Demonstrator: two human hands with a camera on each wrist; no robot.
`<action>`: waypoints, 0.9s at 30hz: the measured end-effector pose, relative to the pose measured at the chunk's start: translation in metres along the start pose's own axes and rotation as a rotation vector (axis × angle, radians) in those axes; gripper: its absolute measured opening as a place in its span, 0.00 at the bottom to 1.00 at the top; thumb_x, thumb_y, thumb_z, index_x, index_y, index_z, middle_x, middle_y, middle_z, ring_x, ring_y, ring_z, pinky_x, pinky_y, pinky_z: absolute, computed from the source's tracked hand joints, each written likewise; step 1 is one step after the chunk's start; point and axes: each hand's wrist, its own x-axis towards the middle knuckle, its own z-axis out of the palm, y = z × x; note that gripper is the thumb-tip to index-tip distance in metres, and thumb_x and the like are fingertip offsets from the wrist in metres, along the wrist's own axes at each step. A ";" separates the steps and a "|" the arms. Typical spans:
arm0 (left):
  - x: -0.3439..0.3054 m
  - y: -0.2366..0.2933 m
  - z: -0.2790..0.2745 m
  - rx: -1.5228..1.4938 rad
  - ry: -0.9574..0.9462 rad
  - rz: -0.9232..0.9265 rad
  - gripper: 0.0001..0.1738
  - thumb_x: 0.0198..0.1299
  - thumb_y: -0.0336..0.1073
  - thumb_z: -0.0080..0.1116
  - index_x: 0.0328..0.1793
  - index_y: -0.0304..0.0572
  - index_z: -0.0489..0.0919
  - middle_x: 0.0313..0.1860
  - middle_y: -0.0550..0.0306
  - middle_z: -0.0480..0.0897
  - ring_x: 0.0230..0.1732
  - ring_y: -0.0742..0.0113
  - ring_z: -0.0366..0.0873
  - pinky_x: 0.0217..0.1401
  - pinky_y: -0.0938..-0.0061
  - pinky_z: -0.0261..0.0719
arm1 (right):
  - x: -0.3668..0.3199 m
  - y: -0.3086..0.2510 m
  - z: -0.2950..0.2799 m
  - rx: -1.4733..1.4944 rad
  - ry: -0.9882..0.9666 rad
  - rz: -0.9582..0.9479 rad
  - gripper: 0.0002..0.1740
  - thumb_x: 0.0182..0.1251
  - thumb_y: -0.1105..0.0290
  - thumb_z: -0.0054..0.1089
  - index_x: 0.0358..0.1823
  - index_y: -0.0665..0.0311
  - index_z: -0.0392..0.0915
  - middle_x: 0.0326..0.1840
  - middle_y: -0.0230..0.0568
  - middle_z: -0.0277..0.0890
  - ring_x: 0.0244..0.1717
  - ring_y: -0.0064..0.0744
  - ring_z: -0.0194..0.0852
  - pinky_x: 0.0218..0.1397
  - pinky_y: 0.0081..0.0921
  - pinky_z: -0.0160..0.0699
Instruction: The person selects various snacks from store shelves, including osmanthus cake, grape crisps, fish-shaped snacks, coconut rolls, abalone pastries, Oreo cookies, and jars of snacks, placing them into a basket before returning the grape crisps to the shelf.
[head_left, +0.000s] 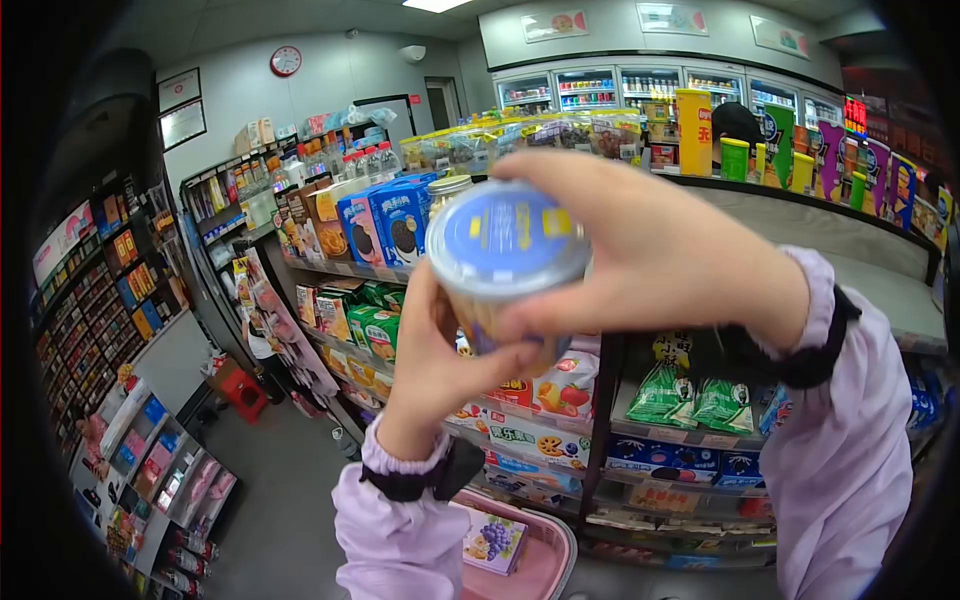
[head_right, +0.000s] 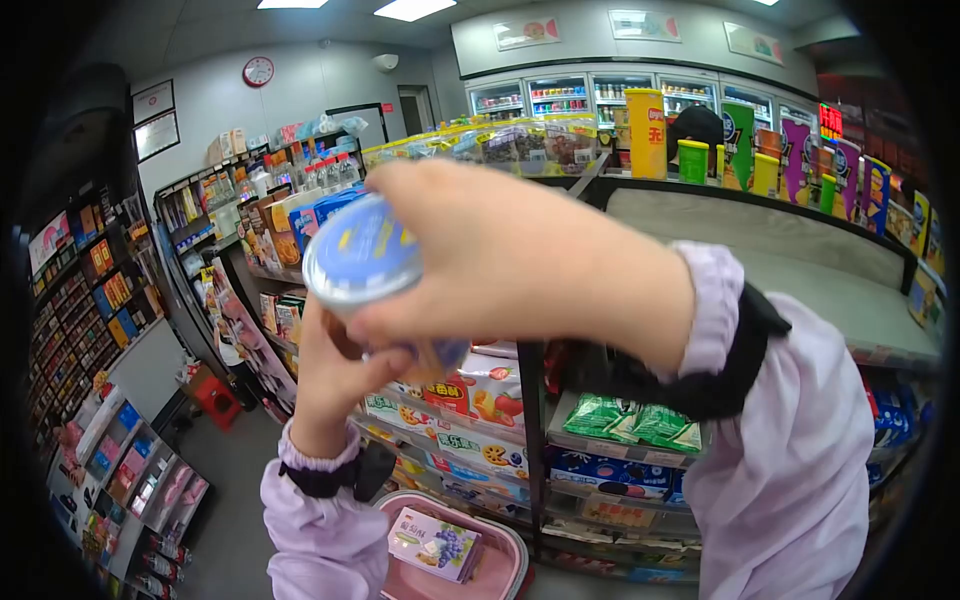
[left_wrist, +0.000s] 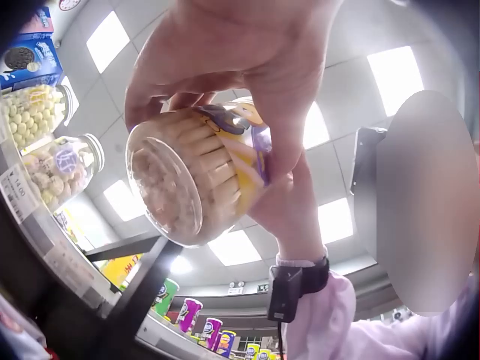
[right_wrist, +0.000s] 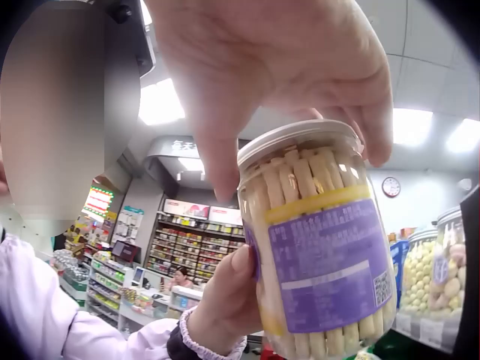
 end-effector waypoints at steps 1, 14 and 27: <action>0.015 -0.001 0.002 -0.001 0.013 0.048 0.47 0.38 0.32 0.73 0.65 0.36 0.57 0.58 0.53 0.70 0.59 0.65 0.69 0.62 0.70 0.66 | 0.010 0.008 -0.003 0.005 0.036 0.017 0.41 0.45 0.57 0.69 0.57 0.73 0.63 0.53 0.56 0.69 0.55 0.48 0.69 0.58 0.32 0.68; 0.101 -0.075 0.033 0.037 0.059 -0.028 0.31 0.62 0.28 0.46 0.71 0.34 0.53 0.64 0.46 0.64 0.64 0.63 0.64 0.64 0.73 0.63 | 0.045 0.144 -0.015 -0.141 0.258 0.330 0.40 0.41 0.57 0.72 0.55 0.71 0.65 0.49 0.52 0.72 0.50 0.37 0.72 0.52 0.27 0.72; 0.109 -0.138 0.031 -0.007 -0.048 -0.427 0.22 0.63 0.39 0.41 0.61 0.41 0.64 0.49 0.58 0.71 0.53 0.71 0.69 0.53 0.79 0.65 | 0.043 0.199 0.026 -0.203 -0.143 0.543 0.44 0.36 0.42 0.69 0.43 0.77 0.70 0.40 0.59 0.75 0.44 0.47 0.75 0.46 0.30 0.74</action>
